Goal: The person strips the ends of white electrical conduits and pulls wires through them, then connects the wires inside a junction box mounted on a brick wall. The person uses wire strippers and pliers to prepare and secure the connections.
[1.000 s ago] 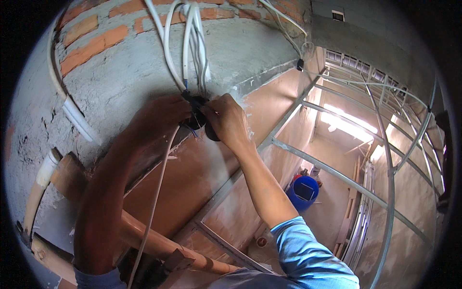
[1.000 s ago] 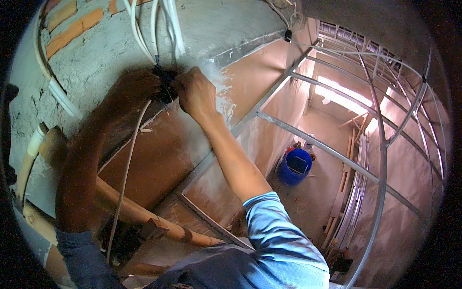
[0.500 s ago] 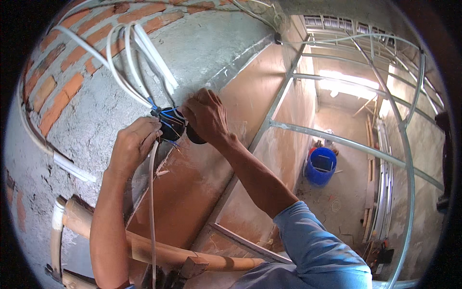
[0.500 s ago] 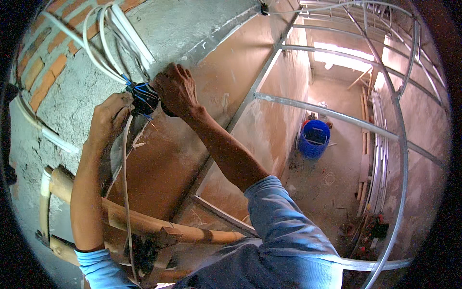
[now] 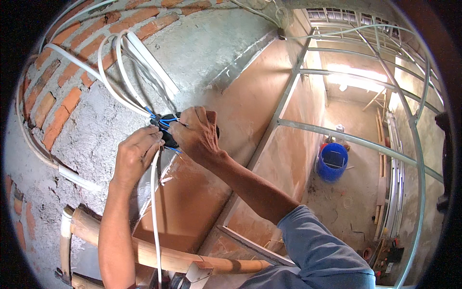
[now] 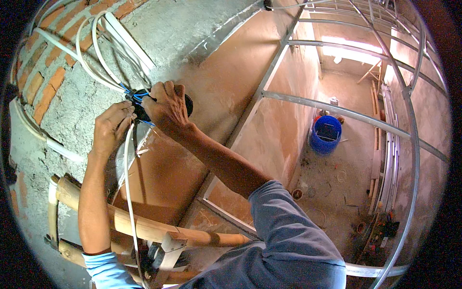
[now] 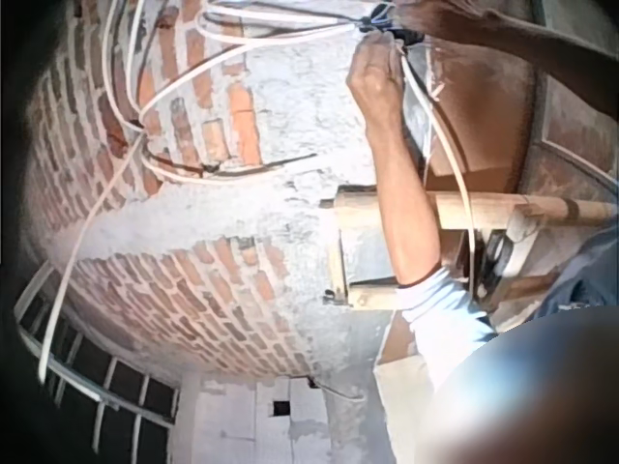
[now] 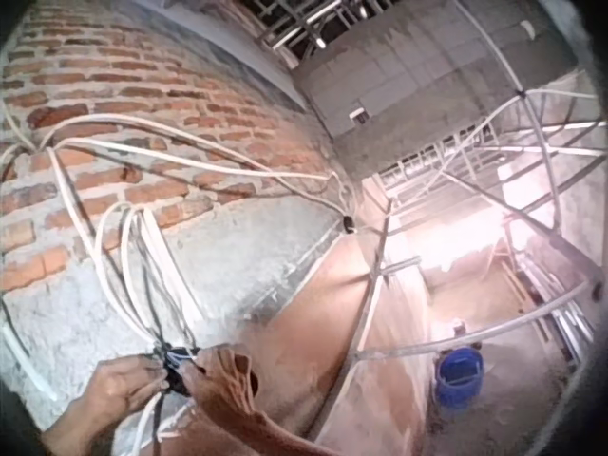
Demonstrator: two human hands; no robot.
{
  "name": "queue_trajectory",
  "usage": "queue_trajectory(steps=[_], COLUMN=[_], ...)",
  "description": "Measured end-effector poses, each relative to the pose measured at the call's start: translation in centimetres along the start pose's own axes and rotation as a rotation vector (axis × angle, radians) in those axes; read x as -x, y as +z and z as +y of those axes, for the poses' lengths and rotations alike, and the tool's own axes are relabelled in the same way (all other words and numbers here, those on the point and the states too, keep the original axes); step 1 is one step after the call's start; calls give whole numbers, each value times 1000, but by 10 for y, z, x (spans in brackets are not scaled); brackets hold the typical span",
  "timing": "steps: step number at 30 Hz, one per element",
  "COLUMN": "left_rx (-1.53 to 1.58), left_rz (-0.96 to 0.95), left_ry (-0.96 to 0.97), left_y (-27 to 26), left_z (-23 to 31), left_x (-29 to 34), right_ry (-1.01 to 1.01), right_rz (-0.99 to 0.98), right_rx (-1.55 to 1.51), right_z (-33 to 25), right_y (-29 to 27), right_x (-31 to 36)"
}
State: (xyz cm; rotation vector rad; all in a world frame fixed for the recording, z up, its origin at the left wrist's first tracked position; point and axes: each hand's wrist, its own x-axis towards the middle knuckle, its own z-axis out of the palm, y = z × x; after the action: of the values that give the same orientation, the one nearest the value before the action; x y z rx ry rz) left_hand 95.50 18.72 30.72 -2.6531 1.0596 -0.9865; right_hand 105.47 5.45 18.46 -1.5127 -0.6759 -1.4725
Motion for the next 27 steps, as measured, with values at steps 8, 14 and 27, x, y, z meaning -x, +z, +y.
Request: queue_trajectory(steps=[8, 14, 27], left_rx=[-44, -57, -62], left_rz=[10, 23, 14], left_ry=[43, 61, 47], left_y=[0, 1, 3], left_z=[2, 2, -1], left_x=[-3, -3, 1], right_ry=[-115, -145, -71], right_rz=[11, -26, -295], right_rx=[64, 145, 121], right_z=[0, -1, -14], right_y=[3, 3, -21], right_x=[-4, -12, -7])
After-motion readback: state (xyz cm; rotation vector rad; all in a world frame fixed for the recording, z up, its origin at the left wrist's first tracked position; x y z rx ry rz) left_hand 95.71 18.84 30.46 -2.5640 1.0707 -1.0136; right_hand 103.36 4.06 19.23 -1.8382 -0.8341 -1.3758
